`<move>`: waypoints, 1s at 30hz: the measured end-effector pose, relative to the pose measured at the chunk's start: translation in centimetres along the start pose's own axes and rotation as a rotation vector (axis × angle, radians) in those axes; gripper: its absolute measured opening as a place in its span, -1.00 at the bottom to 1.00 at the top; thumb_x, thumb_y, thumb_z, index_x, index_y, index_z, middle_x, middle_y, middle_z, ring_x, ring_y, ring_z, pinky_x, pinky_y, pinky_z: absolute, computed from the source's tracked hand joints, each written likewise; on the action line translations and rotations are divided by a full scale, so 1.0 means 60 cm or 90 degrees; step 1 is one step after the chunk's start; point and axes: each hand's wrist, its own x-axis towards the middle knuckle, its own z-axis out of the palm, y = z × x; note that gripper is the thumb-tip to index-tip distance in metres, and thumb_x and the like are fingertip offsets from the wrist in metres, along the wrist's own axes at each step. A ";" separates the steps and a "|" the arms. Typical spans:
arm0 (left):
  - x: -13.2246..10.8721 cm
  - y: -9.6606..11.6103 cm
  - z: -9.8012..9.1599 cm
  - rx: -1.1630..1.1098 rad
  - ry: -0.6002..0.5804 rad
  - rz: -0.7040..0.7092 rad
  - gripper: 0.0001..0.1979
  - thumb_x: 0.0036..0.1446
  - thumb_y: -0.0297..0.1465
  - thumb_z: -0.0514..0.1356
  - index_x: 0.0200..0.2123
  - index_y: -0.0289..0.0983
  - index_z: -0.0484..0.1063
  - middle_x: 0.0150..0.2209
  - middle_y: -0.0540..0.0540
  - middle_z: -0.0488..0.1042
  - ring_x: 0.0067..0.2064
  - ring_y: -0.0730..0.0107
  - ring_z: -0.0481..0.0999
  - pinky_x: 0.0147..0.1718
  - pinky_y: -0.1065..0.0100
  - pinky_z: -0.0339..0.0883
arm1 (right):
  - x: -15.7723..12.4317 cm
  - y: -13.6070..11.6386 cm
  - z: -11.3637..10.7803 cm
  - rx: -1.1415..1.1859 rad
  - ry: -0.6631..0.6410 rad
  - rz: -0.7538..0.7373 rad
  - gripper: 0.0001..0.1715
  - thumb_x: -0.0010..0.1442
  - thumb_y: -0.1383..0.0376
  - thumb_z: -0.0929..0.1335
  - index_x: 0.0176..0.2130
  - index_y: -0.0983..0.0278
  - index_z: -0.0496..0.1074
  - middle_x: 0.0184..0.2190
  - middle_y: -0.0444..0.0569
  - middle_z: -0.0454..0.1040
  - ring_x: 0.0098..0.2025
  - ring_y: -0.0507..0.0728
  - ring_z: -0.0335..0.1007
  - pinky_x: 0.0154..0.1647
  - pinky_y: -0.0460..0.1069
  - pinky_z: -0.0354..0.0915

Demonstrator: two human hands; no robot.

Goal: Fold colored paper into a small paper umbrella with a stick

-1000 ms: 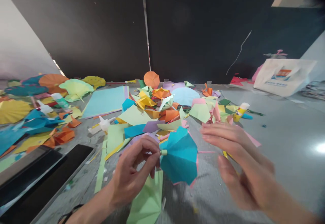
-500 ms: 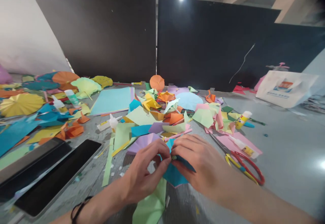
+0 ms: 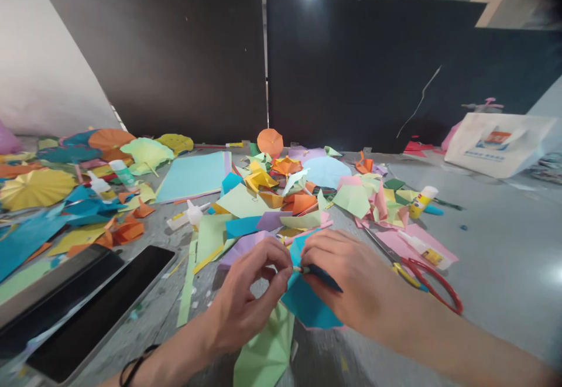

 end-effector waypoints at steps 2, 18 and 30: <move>0.001 0.001 0.001 -0.014 0.001 -0.011 -0.86 0.49 -0.42 0.10 -0.20 -0.24 0.39 -0.20 -0.07 0.39 -0.23 0.44 0.44 -0.33 0.45 0.40 | -0.003 -0.004 -0.008 0.004 -0.005 0.017 -0.90 0.27 0.49 0.46 -0.23 0.32 0.52 -0.21 0.00 0.58 -0.12 0.23 0.49 -0.08 0.16 0.42; -0.006 -0.008 0.007 -0.125 0.005 -0.041 -0.91 0.45 -0.37 0.20 -0.10 -0.25 0.49 -0.14 -0.11 0.44 -0.29 0.45 0.58 -0.45 0.51 0.54 | 0.002 0.002 0.009 0.027 0.100 -0.075 -0.79 0.33 0.56 0.37 -0.30 0.30 0.48 -0.31 -0.02 0.57 -0.23 0.17 0.51 -0.14 0.10 0.44; -0.001 -0.001 0.009 -0.098 0.027 -0.130 -0.83 0.39 -0.30 0.28 -0.05 -0.25 0.48 -0.15 -0.10 0.50 -0.32 0.46 0.61 -0.47 0.52 0.54 | 0.011 0.007 -0.002 0.012 0.078 -0.062 -0.80 0.34 0.57 0.36 -0.27 0.32 0.48 -0.31 -0.03 0.57 -0.24 0.18 0.48 -0.17 0.10 0.40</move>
